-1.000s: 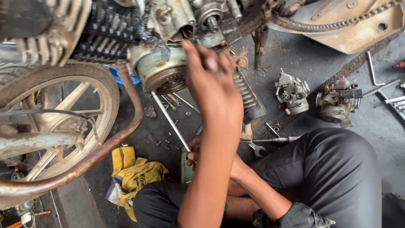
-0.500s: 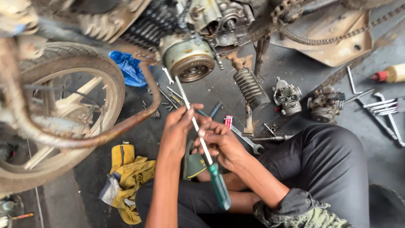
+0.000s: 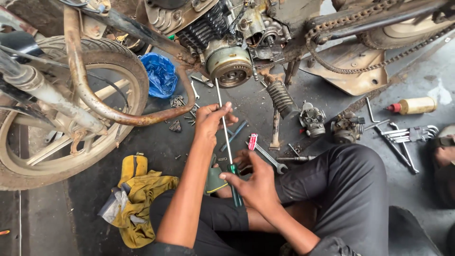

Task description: Repairing and maintaining motorcycle engine components and the carburetor.

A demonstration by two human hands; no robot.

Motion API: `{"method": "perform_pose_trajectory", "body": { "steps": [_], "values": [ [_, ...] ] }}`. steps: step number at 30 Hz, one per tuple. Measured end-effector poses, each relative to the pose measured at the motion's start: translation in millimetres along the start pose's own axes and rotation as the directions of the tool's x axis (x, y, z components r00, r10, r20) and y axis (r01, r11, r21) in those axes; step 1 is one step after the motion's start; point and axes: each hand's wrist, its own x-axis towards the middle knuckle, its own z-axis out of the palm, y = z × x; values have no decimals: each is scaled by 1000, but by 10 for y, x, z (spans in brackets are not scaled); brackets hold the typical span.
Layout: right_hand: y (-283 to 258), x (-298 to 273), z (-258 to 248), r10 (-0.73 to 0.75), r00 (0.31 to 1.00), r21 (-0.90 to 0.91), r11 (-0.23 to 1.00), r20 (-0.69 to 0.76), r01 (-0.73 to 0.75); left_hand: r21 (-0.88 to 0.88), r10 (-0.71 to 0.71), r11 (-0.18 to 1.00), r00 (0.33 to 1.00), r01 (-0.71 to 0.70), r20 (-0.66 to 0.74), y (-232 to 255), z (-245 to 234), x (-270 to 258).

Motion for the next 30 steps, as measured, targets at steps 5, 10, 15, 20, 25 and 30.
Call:
{"method": "perform_pose_trajectory", "body": {
  "steps": [5, 10, 15, 20, 25, 30],
  "values": [
    [198, -246, 78, 193, 980, 222, 955, 47, -199, -49, -12, 999, 1000, 12, 0, 133, 63, -70],
    [505, -259, -38, 455, 797, 745, 348, 396, -569, -125, 16, 992, 998, -9, 60, 173, 32, -303],
    [369, -179, -91, 361, 734, 774, 47, 576, -631, -385, 174, 923, 865, 24, 471, 113, -38, -886],
    [291, -37, -7, 454, 738, 702, 289, 498, -651, -319, 149, 948, 858, 18, 491, -208, -170, -770],
    [420, 47, 59, 476, 811, 535, 612, 339, -583, -264, 172, 962, 899, -65, 403, -375, -154, -556],
    [702, 196, 74, 368, 870, 544, 680, 327, -492, -225, 111, 973, 949, -44, 295, -31, -38, -778]
  ]
}}
